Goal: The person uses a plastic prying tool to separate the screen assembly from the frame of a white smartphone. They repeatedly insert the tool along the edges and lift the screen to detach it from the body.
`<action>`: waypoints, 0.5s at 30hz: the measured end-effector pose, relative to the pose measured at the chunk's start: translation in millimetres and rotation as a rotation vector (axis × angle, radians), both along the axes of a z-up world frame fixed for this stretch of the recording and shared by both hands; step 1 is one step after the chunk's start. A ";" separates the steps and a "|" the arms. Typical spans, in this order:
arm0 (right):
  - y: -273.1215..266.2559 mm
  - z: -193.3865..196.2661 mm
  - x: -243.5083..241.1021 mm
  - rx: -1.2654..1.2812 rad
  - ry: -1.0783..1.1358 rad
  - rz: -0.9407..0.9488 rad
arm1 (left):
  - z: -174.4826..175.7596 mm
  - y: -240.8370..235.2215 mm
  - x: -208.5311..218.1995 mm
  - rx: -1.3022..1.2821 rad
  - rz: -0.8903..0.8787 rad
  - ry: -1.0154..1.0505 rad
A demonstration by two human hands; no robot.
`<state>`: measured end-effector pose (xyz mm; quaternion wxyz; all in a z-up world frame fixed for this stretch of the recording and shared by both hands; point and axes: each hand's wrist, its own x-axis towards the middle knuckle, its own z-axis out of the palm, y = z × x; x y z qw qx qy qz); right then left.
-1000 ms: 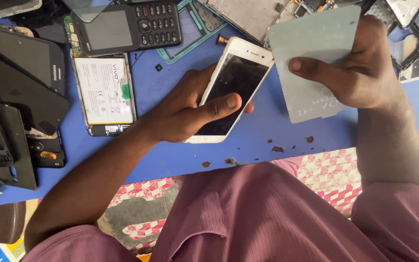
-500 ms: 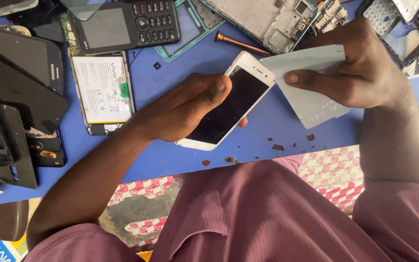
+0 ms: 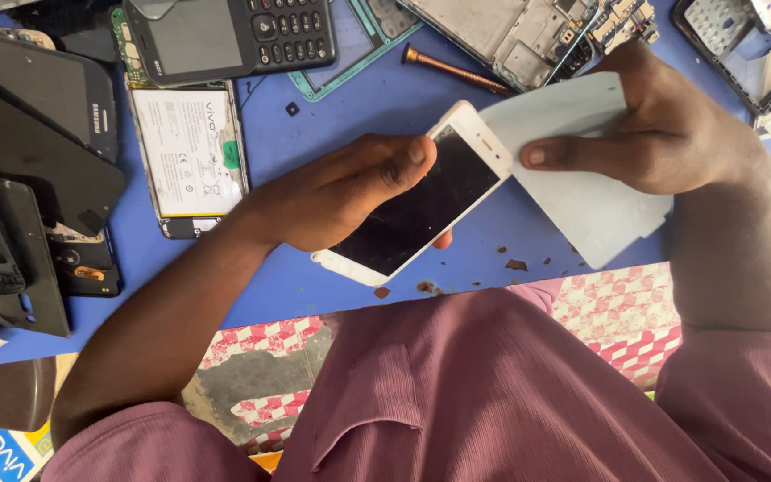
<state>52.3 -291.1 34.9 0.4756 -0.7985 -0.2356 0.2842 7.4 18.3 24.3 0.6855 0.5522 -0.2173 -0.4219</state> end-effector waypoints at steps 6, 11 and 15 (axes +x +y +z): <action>0.0 -0.9 7.6 -0.082 0.074 0.180 | 0.2 1.2 0.6 0.061 -0.073 0.035; 3.2 -1.8 10.5 -0.345 0.194 0.342 | -8.2 2.9 -0.6 0.044 -0.097 0.020; 7.4 5.6 11.3 -0.545 0.267 0.313 | -8.5 4.8 1.1 0.009 -0.090 0.054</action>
